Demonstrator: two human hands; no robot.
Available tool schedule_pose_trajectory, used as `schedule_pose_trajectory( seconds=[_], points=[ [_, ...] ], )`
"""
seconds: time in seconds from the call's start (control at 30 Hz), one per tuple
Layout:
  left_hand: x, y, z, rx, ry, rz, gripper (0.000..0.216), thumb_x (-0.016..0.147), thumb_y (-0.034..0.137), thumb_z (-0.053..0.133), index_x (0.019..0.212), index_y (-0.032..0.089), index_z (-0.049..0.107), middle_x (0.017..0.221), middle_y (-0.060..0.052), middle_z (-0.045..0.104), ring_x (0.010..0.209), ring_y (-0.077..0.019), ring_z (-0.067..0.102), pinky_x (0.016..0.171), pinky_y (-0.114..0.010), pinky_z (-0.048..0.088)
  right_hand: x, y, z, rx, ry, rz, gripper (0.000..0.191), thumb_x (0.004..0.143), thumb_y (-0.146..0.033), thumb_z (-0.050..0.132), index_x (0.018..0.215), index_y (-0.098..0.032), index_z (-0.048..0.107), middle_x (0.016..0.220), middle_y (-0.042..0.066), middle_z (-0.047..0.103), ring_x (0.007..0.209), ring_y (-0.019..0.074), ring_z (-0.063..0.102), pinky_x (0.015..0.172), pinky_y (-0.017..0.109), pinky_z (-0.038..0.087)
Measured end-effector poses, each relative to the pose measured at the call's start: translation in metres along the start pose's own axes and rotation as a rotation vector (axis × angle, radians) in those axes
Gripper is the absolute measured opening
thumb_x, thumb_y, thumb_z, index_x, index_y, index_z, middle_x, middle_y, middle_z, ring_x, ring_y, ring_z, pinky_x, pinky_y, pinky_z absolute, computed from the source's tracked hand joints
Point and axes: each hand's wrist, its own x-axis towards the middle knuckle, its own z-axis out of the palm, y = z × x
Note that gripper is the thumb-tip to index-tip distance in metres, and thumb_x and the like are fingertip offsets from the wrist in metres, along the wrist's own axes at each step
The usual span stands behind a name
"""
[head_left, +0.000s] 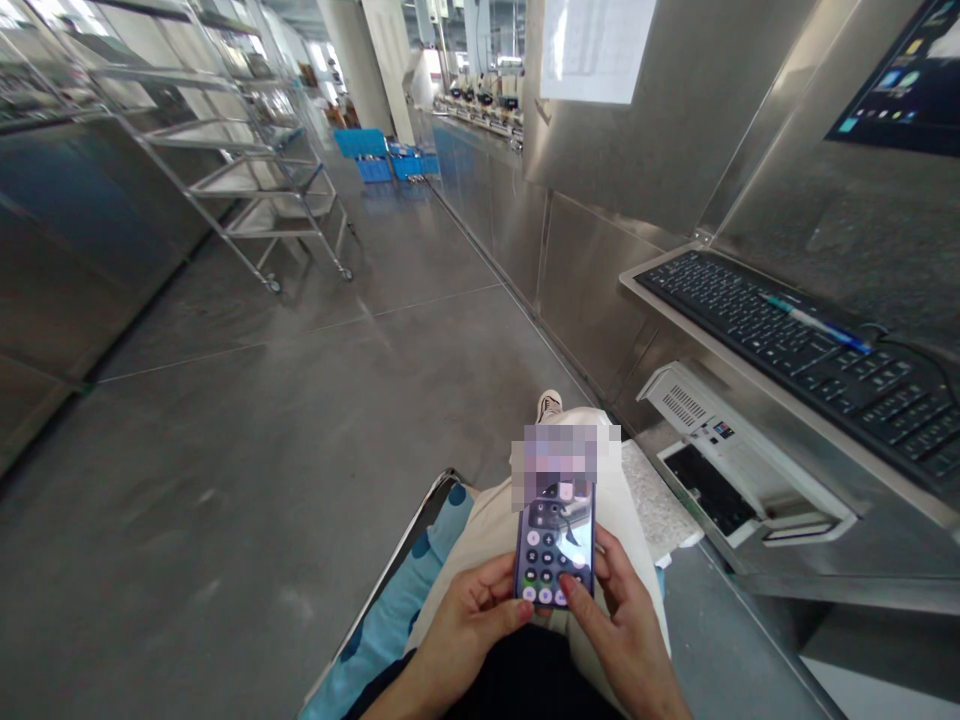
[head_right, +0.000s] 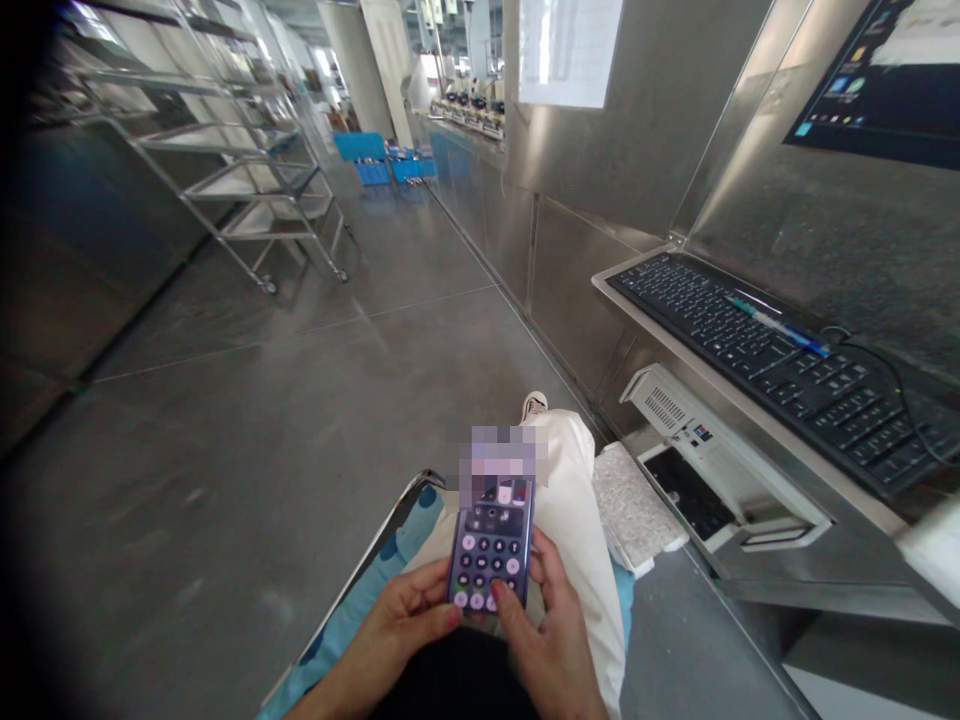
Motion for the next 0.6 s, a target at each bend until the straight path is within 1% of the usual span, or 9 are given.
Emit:
schedule_pose_trajectory(
  seconds=[0.1, 0.23, 0.4, 0.5, 0.6],
  points=[
    [0.001, 0.000, 0.001, 0.005, -0.006, -0.005, 0.049, 0.088, 0.027, 0.072, 0.134, 0.017, 0.058, 0.116, -0.014, 0.061, 0.106, -0.0241, 0.061, 0.099, -0.035, 0.043, 0.000, -0.001, 0.000, -0.017, -0.012, -0.011, 0.050, 0.086, -0.042, 0.065, 0.129, -0.021, 0.050, 0.119, 0.010, 0.069, 0.110, 0.0215, 0.066, 0.092, 0.031, 0.058],
    [0.001, 0.000, 0.002, -0.005, -0.021, 0.003, 0.048, 0.089, 0.026, 0.071, 0.134, 0.017, 0.058, 0.117, -0.014, 0.060, 0.107, -0.0241, 0.060, 0.099, -0.034, 0.043, 0.000, 0.004, -0.002, 0.004, -0.009, 0.007, 0.051, 0.088, -0.046, 0.064, 0.130, -0.020, 0.049, 0.118, 0.011, 0.069, 0.107, 0.0228, 0.067, 0.089, 0.034, 0.059],
    [0.000, -0.001, 0.000, 0.007, -0.022, 0.003, 0.049, 0.089, 0.026, 0.071, 0.136, 0.017, 0.056, 0.117, -0.015, 0.060, 0.108, -0.0246, 0.060, 0.103, -0.038, 0.041, 0.002, 0.015, -0.006, 0.066, -0.064, 0.040, 0.048, 0.093, -0.048, 0.056, 0.132, -0.022, 0.049, 0.120, 0.011, 0.068, 0.107, 0.0236, 0.066, 0.090, 0.037, 0.059],
    [0.001, -0.001, -0.002, -0.011, -0.035, 0.017, 0.048, 0.090, 0.025, 0.070, 0.135, 0.018, 0.057, 0.117, -0.014, 0.060, 0.110, -0.0249, 0.059, 0.101, -0.035, 0.042, 0.001, 0.018, -0.008, 0.090, -0.072, 0.027, 0.046, 0.094, -0.048, 0.055, 0.133, -0.023, 0.050, 0.121, 0.010, 0.067, 0.108, 0.0234, 0.066, 0.090, 0.037, 0.059],
    [0.001, 0.000, -0.001, -0.003, -0.040, 0.017, 0.046, 0.090, 0.025, 0.070, 0.134, 0.019, 0.058, 0.117, -0.013, 0.060, 0.109, -0.0233, 0.059, 0.100, -0.033, 0.043, 0.000, 0.018, -0.007, 0.093, -0.063, 0.016, 0.047, 0.094, -0.047, 0.055, 0.133, -0.023, 0.050, 0.117, 0.010, 0.069, 0.106, 0.0243, 0.066, 0.086, 0.038, 0.060]
  ],
)
